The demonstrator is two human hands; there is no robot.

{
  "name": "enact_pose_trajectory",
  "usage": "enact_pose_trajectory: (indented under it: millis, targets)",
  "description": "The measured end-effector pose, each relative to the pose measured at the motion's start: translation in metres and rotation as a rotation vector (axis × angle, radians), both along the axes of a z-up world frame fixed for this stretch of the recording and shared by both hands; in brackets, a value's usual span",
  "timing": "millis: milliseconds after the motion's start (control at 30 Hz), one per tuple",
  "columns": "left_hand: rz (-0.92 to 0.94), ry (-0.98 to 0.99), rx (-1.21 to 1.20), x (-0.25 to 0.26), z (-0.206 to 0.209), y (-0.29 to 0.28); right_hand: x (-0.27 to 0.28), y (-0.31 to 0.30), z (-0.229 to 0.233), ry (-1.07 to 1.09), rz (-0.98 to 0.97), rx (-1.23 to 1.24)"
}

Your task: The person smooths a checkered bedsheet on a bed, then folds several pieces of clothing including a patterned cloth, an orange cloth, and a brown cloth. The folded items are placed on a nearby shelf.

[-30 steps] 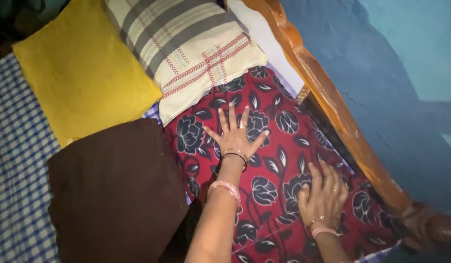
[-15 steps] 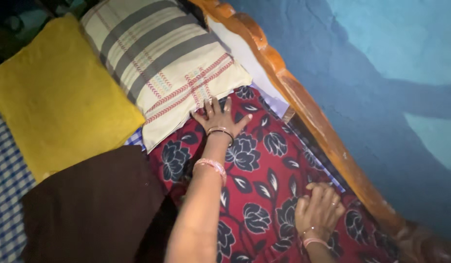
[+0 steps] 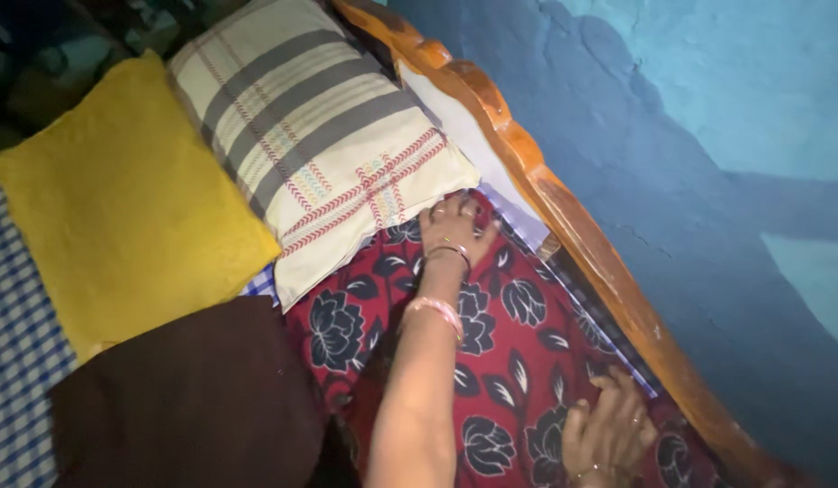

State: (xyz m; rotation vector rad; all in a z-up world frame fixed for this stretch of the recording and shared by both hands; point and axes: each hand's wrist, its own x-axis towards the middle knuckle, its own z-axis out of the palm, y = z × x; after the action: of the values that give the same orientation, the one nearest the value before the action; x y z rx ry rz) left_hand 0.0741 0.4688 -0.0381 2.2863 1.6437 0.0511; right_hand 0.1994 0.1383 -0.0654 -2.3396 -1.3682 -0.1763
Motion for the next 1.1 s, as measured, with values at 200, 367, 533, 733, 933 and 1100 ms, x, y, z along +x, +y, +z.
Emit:
enact_pose_trajectory:
  millis: [200, 367, 533, 733, 933, 1100]
  targets:
    - [0.13, -0.116, -0.192, -0.032, -0.011, 0.033, -0.001, 0.003, 0.0, 0.034, -0.029, -0.042]
    - [0.07, -0.176, 0.178, -0.083, -0.026, 0.0, -0.003, 0.002, 0.003, 0.035, -0.023, -0.054]
    - [0.065, -0.214, 0.304, -0.122, -0.031, -0.059, -0.002, 0.0, 0.008, 0.042, -0.036, -0.103]
    - [0.236, 0.044, -0.053, -0.124, -0.019, -0.012, -0.004, 0.006, 0.009, 0.032, 0.012, -0.085]
    - [0.301, -0.063, 0.206, -0.132, -0.015, -0.078, -0.005, 0.001, 0.006, 0.099, -0.011, -0.127]
    - [0.4, -0.038, 0.172, -0.149, -0.006, -0.202, -0.002, -0.001, 0.009, 0.054, 0.027, -0.066]
